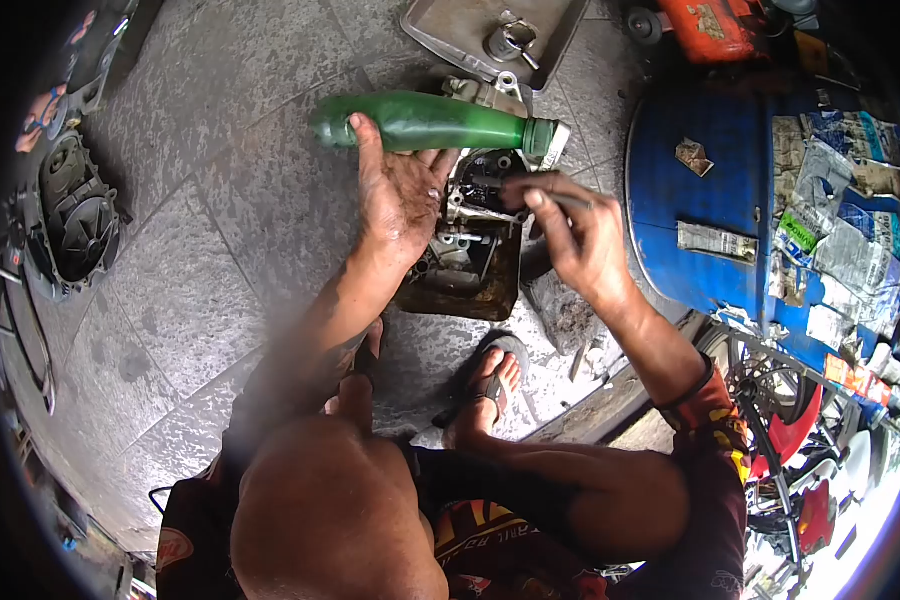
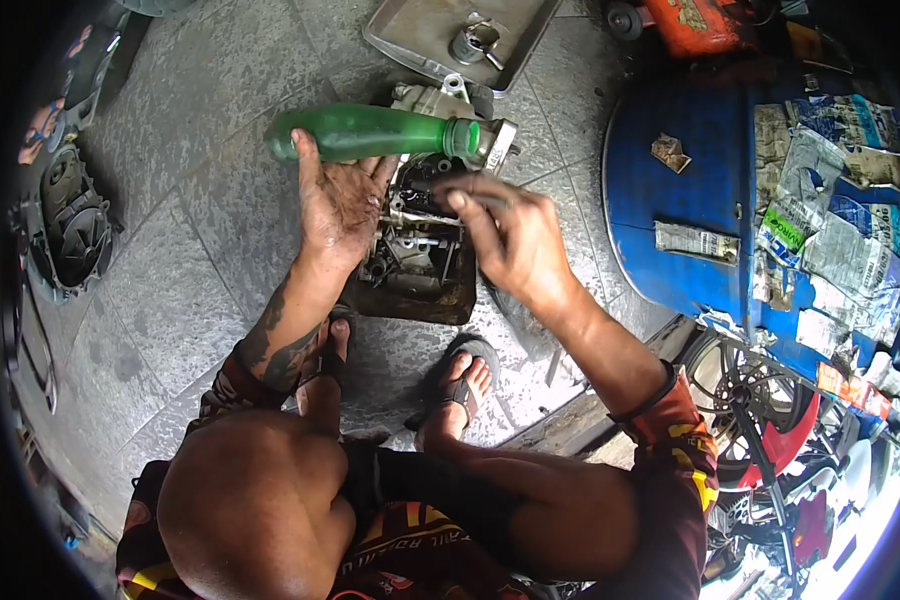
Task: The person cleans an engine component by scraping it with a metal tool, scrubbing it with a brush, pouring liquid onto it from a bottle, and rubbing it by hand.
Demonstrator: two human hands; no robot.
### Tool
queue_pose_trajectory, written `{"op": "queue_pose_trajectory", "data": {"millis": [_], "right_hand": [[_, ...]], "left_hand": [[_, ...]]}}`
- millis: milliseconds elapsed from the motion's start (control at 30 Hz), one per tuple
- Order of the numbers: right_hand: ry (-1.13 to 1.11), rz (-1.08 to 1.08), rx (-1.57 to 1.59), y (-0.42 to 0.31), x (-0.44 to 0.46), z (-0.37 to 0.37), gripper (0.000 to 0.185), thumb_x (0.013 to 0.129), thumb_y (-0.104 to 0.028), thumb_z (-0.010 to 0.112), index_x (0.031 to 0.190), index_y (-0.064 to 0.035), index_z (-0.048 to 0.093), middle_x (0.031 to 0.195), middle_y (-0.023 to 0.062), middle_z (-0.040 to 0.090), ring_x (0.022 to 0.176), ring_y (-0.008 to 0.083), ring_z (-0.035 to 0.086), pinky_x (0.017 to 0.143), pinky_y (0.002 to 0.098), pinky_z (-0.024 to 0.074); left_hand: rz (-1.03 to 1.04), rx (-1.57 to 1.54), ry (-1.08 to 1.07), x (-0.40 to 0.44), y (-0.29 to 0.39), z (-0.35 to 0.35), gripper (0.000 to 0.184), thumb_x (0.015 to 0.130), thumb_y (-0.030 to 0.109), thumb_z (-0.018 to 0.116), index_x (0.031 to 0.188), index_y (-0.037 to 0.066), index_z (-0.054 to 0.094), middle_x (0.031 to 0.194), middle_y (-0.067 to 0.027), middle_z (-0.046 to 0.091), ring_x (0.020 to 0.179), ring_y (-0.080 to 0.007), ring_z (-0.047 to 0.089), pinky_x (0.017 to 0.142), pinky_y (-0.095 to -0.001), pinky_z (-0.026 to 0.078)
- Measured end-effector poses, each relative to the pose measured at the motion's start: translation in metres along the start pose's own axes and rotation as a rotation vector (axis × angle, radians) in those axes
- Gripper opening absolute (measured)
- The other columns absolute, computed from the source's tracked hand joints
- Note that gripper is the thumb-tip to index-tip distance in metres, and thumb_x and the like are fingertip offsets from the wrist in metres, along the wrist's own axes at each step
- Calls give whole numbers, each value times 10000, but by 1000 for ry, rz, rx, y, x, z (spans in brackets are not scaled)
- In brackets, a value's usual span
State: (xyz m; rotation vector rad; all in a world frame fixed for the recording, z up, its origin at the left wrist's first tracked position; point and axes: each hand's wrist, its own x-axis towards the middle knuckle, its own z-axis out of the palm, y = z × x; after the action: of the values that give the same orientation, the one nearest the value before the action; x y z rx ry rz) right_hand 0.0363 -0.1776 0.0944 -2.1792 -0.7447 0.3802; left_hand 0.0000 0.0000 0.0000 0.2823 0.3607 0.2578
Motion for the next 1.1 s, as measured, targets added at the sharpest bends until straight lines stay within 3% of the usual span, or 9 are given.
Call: {"op": "queue_pose_trajectory", "data": {"millis": [167,233,367,533,700,767,933,1033,1100], "right_hand": [[-34,10,-99,-6,-12,-28,191,992,-118,581,1075,-9,714,1008,147,743,917,267,739,811,360,577],[8,25,65,-7,-9,-17,199,992,-119,581,1049,9,724,1003,140,745,900,267,738,810,351,578],[-66,104,24,9,-12,-15,201,996,-118,581,1019,10,734,997,144,746,885,240,737,793,343,575],[-117,43,140,10,-3,-12,223,997,-161,607,1120,-21,729,1033,123,751,838,191,719,788,325,563],[49,175,271,32,1,-12,239,998,-197,617,1134,-34,728,1035,90,758,820,169,722,779,320,565],[-83,-41,151,30,-7,-2,242,1003,-192,606,1136,-31,728,1013,92,761,809,150,716,768,314,572],[65,121,250,36,-1,-17,214,990,-158,612,1143,-77,738,1061,101,756,851,192,730,818,329,574],[-22,-34,162,31,-13,-4,220,1002,-156,592,1147,-74,736,1076,100,754,887,196,726,831,336,576],[40,49,188,33,-9,-11,235,996,-215,613,1140,-77,738,1112,96,746,982,222,722,860,356,575]], "left_hand": [[-37,-107,79,-9,-17,9,716,979,650,422,1315,22,493,1291,-150,592,1326,-316,499,1205,-475,311],[-44,-37,20,-9,-19,-1,711,980,646,424,1315,22,490,1308,-147,584,1326,-314,496,1210,-473,306],[-30,-51,-18,-3,-5,-2,721,978,647,430,1337,23,475,1357,-144,544,1350,-305,468,1215,-484,290],[-29,-31,-33,-1,-1,-3,713,981,638,440,1358,33,462,1380,-132,523,1359,-302,454,1217,-492,286],[-31,-20,-24,0,0,-6,696,987,627,440,1357,38,468,1374,-132,529,1353,-294,459,1215,-480,290],[-52,-41,8,0,2,-5,692,988,623,445,1357,38,467,1374,-130,530,1350,-290,463,1210,-478,297],[-50,-64,-1,0,1,-8,678,983,612,463,1324,28,510,1334,-132,576,1337,-301,482,1202,-468,320],[-52,-54,6,1,3,-7,684,973,607,486,1332,25,501,1336,-130,574,1340,-303,482,1199,-470,333],[-56,-48,5,0,2,-8,687,969,606,494,1338,27,493,1343,-129,569,1340,-304,483,1201,-470,333]]}}
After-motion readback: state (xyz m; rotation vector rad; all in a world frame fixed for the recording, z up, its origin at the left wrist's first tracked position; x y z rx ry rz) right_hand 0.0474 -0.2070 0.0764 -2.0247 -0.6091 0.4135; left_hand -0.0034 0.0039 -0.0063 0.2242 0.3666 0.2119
